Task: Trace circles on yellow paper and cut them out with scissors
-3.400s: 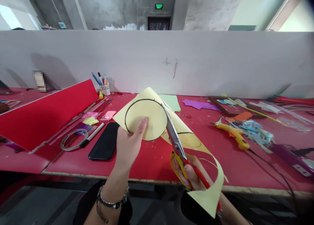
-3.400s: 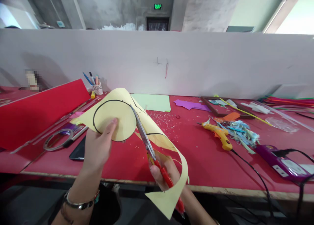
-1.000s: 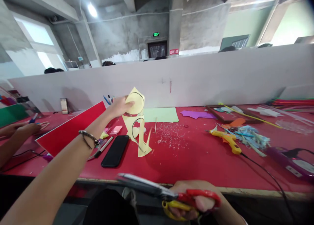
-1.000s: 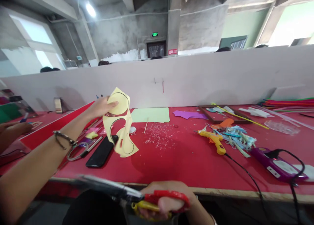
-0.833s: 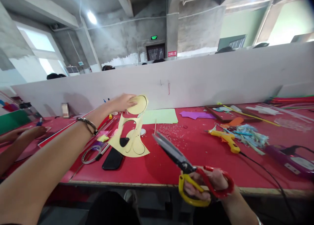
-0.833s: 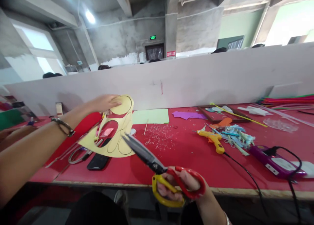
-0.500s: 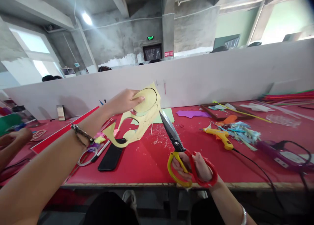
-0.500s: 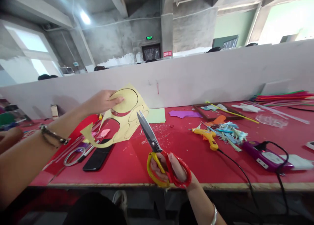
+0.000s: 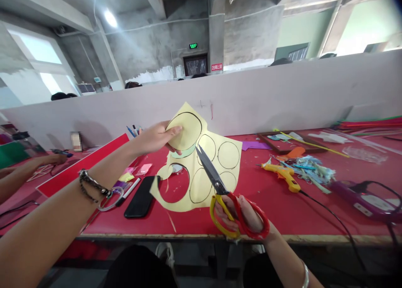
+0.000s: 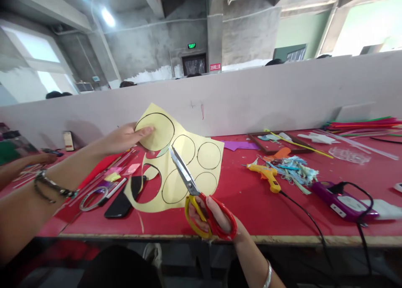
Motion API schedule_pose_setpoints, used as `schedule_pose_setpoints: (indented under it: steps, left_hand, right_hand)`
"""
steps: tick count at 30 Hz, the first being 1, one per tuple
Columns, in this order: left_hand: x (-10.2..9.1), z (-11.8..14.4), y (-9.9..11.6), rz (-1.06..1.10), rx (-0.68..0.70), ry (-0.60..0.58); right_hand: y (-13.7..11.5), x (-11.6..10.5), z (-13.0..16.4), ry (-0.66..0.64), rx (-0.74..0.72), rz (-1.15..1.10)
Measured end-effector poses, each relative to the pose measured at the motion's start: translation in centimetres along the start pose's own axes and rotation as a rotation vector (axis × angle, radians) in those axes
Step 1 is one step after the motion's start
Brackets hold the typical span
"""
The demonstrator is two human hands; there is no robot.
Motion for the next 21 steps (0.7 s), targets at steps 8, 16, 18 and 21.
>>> schedule_pose_setpoints:
  steps: [8,16,18,21]
  left_hand:
    - [1.0,0.5,-0.9,0.106,-0.015,0.008]
    - [1.7,1.0,-1.3,0.291,-0.138,0.103]
    - [1.7,0.9,-1.3,0.348,-0.170,0.167]
    - [1.6,0.8,-1.4,0.426,-0.204,0.237]
  right_hand:
    - [-0.8,0.5,-0.5,-0.041,-0.034,-0.083]
    - [-1.0,0.3,0.1,-0.031,0.003,-0.115]
    - [-0.8,0.4,0.2,-0.050,0.040,-0.139]
    - [-0.5,0.6,0.1,-0.068,0.061,-0.163]
Point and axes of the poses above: each hand's wrist, its own z-axis away from the middle knuckle, its own x-axis out of the palm, y = z × x, the point moved 3 cm from there along -z, towards the middle knuckle, and after that the axes turned 8 degrees about -y, right-handed, at the moved point
